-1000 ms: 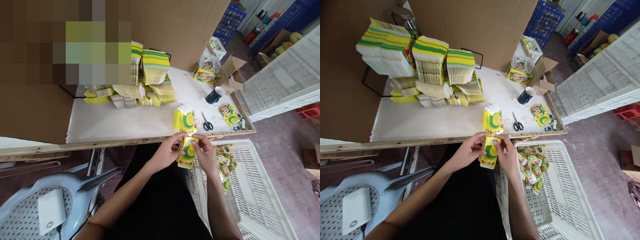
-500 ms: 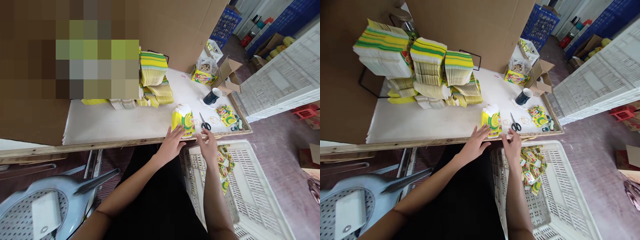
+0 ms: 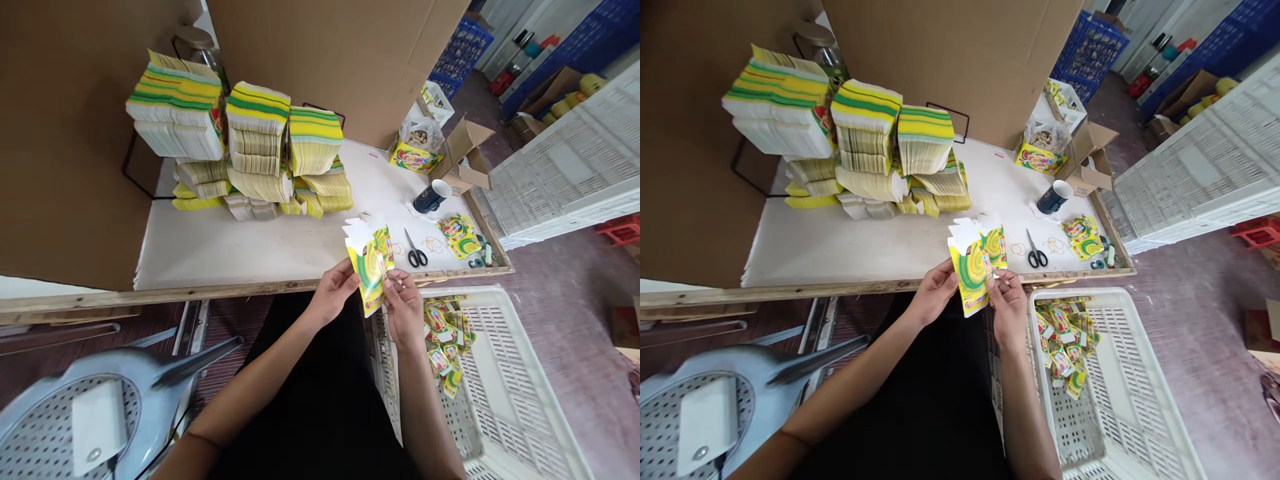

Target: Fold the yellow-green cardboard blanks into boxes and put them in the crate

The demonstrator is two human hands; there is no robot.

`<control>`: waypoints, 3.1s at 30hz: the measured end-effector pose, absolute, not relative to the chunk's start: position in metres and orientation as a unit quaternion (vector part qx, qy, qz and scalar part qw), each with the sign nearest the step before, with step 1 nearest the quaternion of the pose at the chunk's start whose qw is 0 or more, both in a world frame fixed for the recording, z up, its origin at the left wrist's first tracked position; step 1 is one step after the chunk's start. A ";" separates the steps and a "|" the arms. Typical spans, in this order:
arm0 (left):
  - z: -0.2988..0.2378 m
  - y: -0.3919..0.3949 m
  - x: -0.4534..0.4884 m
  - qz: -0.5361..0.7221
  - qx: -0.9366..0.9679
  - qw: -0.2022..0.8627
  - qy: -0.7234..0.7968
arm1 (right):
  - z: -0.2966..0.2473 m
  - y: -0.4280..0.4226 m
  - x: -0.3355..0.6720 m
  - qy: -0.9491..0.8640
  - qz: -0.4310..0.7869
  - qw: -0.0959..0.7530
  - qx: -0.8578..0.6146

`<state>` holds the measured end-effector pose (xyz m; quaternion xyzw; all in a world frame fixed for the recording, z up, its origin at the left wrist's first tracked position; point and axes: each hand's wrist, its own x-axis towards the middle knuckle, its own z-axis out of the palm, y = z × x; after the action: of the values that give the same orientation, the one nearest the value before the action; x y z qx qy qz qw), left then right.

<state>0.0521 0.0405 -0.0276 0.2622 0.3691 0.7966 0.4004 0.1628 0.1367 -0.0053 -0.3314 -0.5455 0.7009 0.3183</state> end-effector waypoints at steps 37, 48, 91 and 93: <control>-0.018 0.011 0.036 0.715 0.163 0.628 0.259 | 0.038 0.162 0.160 -0.920 0.328 0.199 -0.077; -0.020 0.013 0.035 0.694 0.167 0.650 0.259 | 0.048 0.160 0.161 -0.930 0.327 0.146 -0.078; -0.015 0.007 0.046 0.683 0.283 0.509 0.442 | 0.009 0.150 0.183 -0.799 0.540 0.177 -0.197; -0.017 0.008 0.049 0.677 0.282 0.517 0.442 | 0.012 0.151 0.183 -0.817 0.511 0.191 -0.190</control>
<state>0.0487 0.0077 -0.0169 0.2816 0.4422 0.6767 0.5170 0.1825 0.1507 0.0120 -0.1903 -0.8165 0.5107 0.1906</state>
